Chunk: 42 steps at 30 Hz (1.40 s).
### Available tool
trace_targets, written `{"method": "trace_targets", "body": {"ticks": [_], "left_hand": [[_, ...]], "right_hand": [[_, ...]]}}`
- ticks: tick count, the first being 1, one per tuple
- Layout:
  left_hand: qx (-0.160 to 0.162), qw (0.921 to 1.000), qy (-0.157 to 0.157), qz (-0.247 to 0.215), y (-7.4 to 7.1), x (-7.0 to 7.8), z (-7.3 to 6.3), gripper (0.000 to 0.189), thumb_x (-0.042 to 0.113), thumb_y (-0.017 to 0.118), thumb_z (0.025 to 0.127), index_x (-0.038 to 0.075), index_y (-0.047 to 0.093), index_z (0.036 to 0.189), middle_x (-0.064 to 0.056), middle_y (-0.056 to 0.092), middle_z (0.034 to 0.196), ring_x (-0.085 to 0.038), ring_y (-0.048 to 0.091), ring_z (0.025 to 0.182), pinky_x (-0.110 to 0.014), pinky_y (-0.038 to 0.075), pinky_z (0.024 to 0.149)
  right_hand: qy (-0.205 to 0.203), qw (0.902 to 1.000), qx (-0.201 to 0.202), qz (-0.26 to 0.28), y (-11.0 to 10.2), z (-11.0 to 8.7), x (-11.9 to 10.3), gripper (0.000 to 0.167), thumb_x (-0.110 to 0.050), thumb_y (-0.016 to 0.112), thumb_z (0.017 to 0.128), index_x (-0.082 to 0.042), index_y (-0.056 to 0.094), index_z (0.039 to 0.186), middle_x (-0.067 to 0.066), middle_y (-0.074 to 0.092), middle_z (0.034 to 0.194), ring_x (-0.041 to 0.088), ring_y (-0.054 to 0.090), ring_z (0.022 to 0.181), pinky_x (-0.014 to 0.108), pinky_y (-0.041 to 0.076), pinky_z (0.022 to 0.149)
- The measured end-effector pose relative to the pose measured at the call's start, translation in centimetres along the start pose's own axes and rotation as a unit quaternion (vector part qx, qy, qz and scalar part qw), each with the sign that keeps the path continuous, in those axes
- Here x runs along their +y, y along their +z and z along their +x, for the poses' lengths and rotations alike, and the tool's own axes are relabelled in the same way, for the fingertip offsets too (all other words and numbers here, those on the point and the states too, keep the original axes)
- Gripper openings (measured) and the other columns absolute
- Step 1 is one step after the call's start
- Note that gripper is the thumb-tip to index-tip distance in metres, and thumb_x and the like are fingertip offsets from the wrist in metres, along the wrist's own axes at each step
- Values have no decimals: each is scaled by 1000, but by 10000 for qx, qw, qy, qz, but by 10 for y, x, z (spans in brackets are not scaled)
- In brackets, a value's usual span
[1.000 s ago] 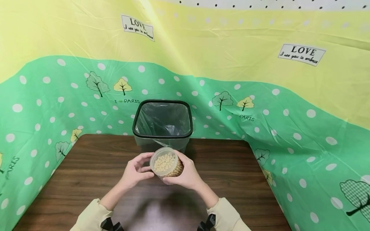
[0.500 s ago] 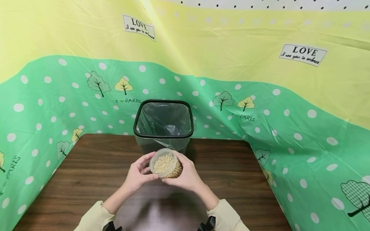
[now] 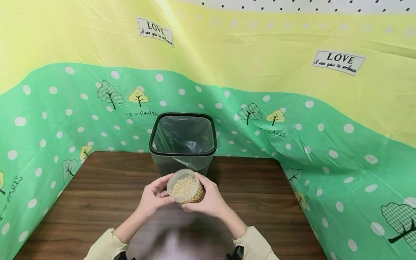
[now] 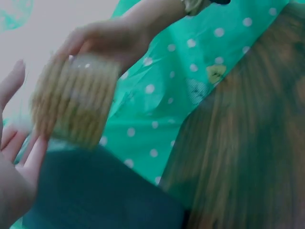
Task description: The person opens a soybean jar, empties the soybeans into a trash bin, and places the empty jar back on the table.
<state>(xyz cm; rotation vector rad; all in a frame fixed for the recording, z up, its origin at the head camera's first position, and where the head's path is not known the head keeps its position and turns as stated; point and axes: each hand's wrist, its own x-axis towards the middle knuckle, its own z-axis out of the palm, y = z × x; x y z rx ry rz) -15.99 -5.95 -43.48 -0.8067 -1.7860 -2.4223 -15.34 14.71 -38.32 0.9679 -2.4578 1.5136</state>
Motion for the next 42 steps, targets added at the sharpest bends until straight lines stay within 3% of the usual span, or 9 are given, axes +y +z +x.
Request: {"method": "trace_targets", "body": {"ticks": [4, 7, 12, 22, 27, 30, 37, 39, 42], "left_hand": [[92, 9998, -48, 157, 1, 2, 0, 66, 2, 76, 70, -13, 43, 125, -26, 51, 120, -11, 55, 104, -28, 50, 80], [-506, 9986, -85, -88, -6, 5, 3, 73, 6, 77, 71, -16, 36, 127, -18, 52, 122, -12, 53, 107, -27, 50, 81], [-1469, 9883, -248, -340, -11, 8, 6, 79, 14, 78, 71, -14, 34, 130, -5, 50, 128, -14, 50, 114, -28, 48, 85], [-481, 9983, 325, 36, -2, 7, 2, 67, 11, 79, 69, -15, 45, 121, -21, 53, 121, -15, 53, 108, -27, 49, 83], [169, 9986, 282, 413, 7, 11, 3, 64, 5, 80, 66, -10, 49, 121, -27, 50, 120, -14, 53, 109, -28, 48, 85], [-75, 9993, 143, 327, 2, 15, 6, 63, 4, 79, 67, -11, 48, 119, -24, 52, 119, -13, 54, 108, -29, 49, 85], [-1851, 9826, -7, -168, -16, 17, 13, 79, 16, 77, 72, -16, 33, 130, -7, 49, 130, -14, 49, 115, -29, 47, 88], [-1841, 9828, 3, -143, -15, 16, 12, 81, 16, 78, 70, -16, 33, 130, -5, 49, 130, -14, 48, 116, -27, 46, 88], [-1326, 9911, 106, 64, -11, 14, 8, 79, 15, 80, 68, -15, 37, 128, -13, 49, 129, -14, 50, 114, -27, 46, 88]], "right_hand": [[-5, 9994, 315, -161, 3, -1, 0, 79, -7, 84, 58, 3, 46, 127, 17, 58, 114, 23, 56, 100, 29, 46, 83], [-100, 9988, -233, 424, -2, -3, 14, 76, -9, 83, 60, 1, 47, 126, 14, 58, 113, 17, 55, 100, 27, 45, 84], [-156, 9824, -1309, 1322, -8, -3, 32, 73, -14, 81, 65, -3, 46, 128, 11, 58, 114, 16, 55, 101, 30, 44, 86], [-215, 9988, -331, 299, -1, -3, 23, 80, -5, 84, 56, 1, 47, 127, 15, 58, 113, 19, 55, 99, 28, 46, 83], [-200, 9983, 448, -304, 7, -3, 26, 84, -20, 87, 56, -9, 47, 130, 4, 58, 116, 15, 55, 102, 28, 45, 85], [-181, 9990, 393, -151, 4, -3, 28, 84, -22, 86, 57, -13, 46, 130, 2, 57, 118, 15, 54, 103, 28, 45, 86], [-390, 9841, -1276, 1174, -7, -2, 32, 76, -8, 80, 62, -3, 45, 129, 12, 57, 116, 17, 54, 102, 30, 44, 88], [-370, 9858, -1195, 1124, -5, -3, 31, 76, -10, 81, 62, -4, 46, 129, 11, 57, 115, 17, 55, 102, 30, 45, 87], [-253, 9958, -621, 627, 1, -5, 30, 80, -16, 84, 60, -9, 46, 130, 6, 57, 117, 16, 54, 103, 29, 45, 86]]}}
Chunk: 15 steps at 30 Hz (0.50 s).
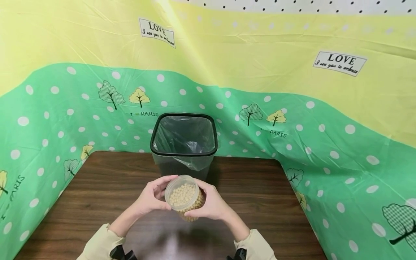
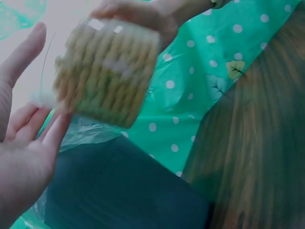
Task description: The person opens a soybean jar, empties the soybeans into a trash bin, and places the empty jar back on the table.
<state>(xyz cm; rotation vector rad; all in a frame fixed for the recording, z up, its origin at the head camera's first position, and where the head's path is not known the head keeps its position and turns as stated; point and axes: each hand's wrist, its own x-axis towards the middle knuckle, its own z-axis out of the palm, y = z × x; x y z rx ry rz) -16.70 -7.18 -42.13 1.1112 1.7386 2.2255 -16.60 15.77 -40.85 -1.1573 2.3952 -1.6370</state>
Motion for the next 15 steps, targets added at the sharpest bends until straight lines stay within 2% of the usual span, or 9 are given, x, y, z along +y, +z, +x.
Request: {"method": "trace_targets", "body": {"ticks": [3, 5, 7, 10, 13, 15], "left_hand": [[397, 9990, 1, 219, 4, 0, -1, 78, 16, 79, 69, -13, 38, 129, -24, 44, 129, -12, 49, 115, -25, 45, 90], [365, 9993, 16, 102, 3, 0, -1, 80, 17, 78, 71, -15, 33, 129, -30, 39, 131, -12, 48, 115, -25, 44, 90], [175, 9998, -18, -88, 0, 1, 0, 83, 17, 77, 72, -17, 28, 130, -29, 38, 131, -12, 47, 116, -24, 44, 90], [-341, 9986, -92, -382, -6, 2, 2, 86, 16, 77, 73, -19, 24, 131, -24, 39, 133, -13, 45, 118, -26, 44, 91], [-733, 9968, -86, -300, -8, 3, 4, 83, 16, 76, 73, -17, 27, 132, -21, 42, 132, -16, 45, 119, -27, 43, 92], [-761, 9968, -53, -223, -8, 3, 4, 81, 16, 77, 72, -16, 31, 131, -22, 44, 130, -18, 47, 117, -27, 44, 92]], "right_hand": [[142, 9967, 557, -576, 5, 0, 0, 85, -23, 86, 58, -14, 46, 131, 2, 57, 119, 15, 54, 104, 29, 45, 86], [136, 9958, 658, -614, 5, 0, 0, 84, -23, 86, 58, -12, 46, 131, 3, 57, 118, 15, 54, 104, 29, 45, 86], [65, 9981, 480, -371, 2, 1, 1, 82, -18, 86, 59, -9, 47, 130, 7, 58, 117, 16, 55, 102, 28, 44, 86], [-65, 9996, -125, 236, -4, 2, 1, 77, -11, 83, 61, -3, 46, 128, 12, 58, 114, 17, 55, 101, 29, 45, 86], [-74, 9970, -558, 527, -7, 4, 0, 75, -10, 82, 62, -3, 46, 128, 12, 57, 114, 17, 54, 101, 30, 44, 87], [-73, 9972, -571, 480, -7, 4, -1, 75, -10, 82, 62, -3, 46, 128, 12, 57, 115, 17, 54, 102, 31, 45, 87]]}}
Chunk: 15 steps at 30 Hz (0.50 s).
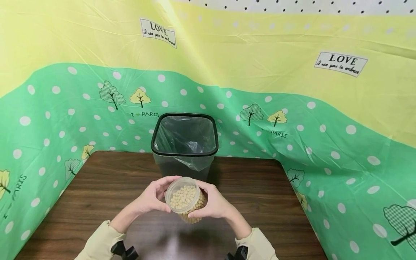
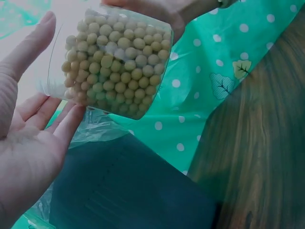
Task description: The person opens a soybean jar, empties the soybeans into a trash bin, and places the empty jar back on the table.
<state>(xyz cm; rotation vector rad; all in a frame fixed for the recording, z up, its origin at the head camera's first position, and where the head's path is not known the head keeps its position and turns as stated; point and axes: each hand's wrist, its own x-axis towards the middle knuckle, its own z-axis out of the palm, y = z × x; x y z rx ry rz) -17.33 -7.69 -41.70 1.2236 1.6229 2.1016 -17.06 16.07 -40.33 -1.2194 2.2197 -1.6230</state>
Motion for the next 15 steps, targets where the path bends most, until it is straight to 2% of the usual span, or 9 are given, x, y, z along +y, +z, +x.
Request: {"method": "trace_targets", "body": {"ticks": [3, 8, 15], "left_hand": [[340, 9992, 71, 202, 3, 0, -1, 79, 16, 79, 69, -14, 36, 129, -22, 46, 128, -18, 49, 115, -27, 44, 91], [900, 9947, 220, 448, 7, -2, 0, 77, 11, 81, 67, -12, 39, 127, -24, 47, 126, -16, 48, 115, -26, 44, 92], [1164, 9901, 466, 626, 7, -2, 1, 75, 10, 81, 67, -13, 40, 125, -28, 47, 124, -14, 49, 115, -26, 45, 91]], "right_hand": [[6, 9984, 355, -431, 4, -1, -3, 80, -11, 84, 58, -4, 46, 129, 11, 57, 117, 17, 54, 102, 30, 45, 86], [28, 9886, 1075, -1051, 14, 1, -19, 85, -7, 86, 53, 2, 46, 128, 15, 57, 117, 22, 55, 102, 28, 45, 86], [-54, 9810, 1376, -1365, 19, 3, -31, 81, -6, 85, 53, 7, 47, 123, 18, 59, 111, 25, 57, 97, 29, 46, 84]]}}
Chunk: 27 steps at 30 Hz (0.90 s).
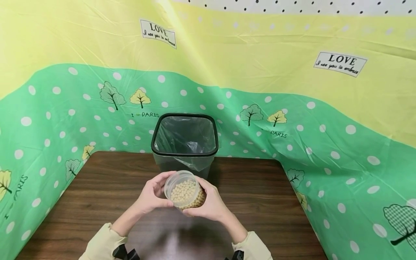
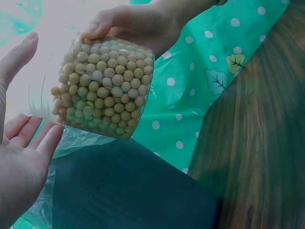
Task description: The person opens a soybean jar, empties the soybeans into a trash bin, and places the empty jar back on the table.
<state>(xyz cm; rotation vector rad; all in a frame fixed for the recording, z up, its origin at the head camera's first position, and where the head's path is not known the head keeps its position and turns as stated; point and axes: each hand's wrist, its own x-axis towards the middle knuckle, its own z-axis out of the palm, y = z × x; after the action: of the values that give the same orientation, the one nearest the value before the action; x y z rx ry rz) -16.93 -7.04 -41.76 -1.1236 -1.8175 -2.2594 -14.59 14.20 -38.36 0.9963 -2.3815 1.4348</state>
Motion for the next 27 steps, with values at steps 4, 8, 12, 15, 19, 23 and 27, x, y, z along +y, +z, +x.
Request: {"method": "trace_targets", "body": {"ticks": [4, 8, 12, 15, 19, 23, 27], "left_hand": [[64, 9998, 101, 142, 0, 3, 0, 75, 13, 81, 67, -13, 40, 125, -33, 44, 123, -16, 49, 115, -27, 45, 90], [161, 9995, 182, 216, -1, 6, -1, 74, 10, 80, 67, -15, 40, 124, -36, 42, 123, -16, 48, 116, -27, 45, 90], [274, 9990, 194, 280, -6, 8, -1, 71, 2, 79, 67, -15, 40, 124, -34, 44, 124, -14, 48, 116, -27, 45, 91], [373, 9985, 213, 328, -11, 10, -2, 70, -2, 78, 66, -16, 40, 123, -26, 47, 126, -12, 48, 117, -26, 44, 91], [528, 9975, 311, 344, -20, 10, -6, 69, -9, 75, 65, -19, 39, 122, -9, 52, 126, -10, 48, 117, -24, 43, 92], [787, 9951, 180, 571, -31, 8, -15, 69, -15, 73, 62, -19, 40, 122, 3, 55, 122, -6, 50, 114, -22, 43, 91], [1115, 9878, -176, 1073, -45, 4, -29, 70, -16, 74, 61, -13, 43, 123, 6, 56, 121, -3, 51, 110, -19, 44, 89]], "right_hand": [[77, 10000, 29, -23, 0, -1, 1, 80, -7, 85, 53, 6, 48, 123, 17, 59, 111, 23, 57, 97, 28, 46, 84], [147, 9999, 21, -30, 1, -3, 3, 80, -8, 85, 53, 5, 49, 123, 16, 59, 111, 23, 57, 97, 27, 45, 84], [125, 9999, 23, 18, 1, -4, 6, 80, -8, 85, 53, 5, 48, 123, 16, 59, 112, 24, 56, 97, 25, 44, 85], [126, 9999, 53, 8, 0, -5, 7, 81, -7, 85, 52, 5, 48, 124, 16, 58, 113, 26, 56, 99, 24, 43, 87], [246, 9997, 75, 54, -3, -7, 8, 84, -7, 86, 53, 4, 47, 126, 16, 57, 118, 27, 55, 104, 22, 41, 91], [167, 9997, 184, -89, -4, -10, 15, 85, -8, 85, 53, 4, 46, 127, 17, 56, 120, 28, 54, 107, 22, 40, 92], [91, 9995, 236, -178, -4, -16, 36, 87, -16, 86, 55, -5, 45, 131, 10, 55, 123, 23, 53, 109, 24, 40, 93]]}}
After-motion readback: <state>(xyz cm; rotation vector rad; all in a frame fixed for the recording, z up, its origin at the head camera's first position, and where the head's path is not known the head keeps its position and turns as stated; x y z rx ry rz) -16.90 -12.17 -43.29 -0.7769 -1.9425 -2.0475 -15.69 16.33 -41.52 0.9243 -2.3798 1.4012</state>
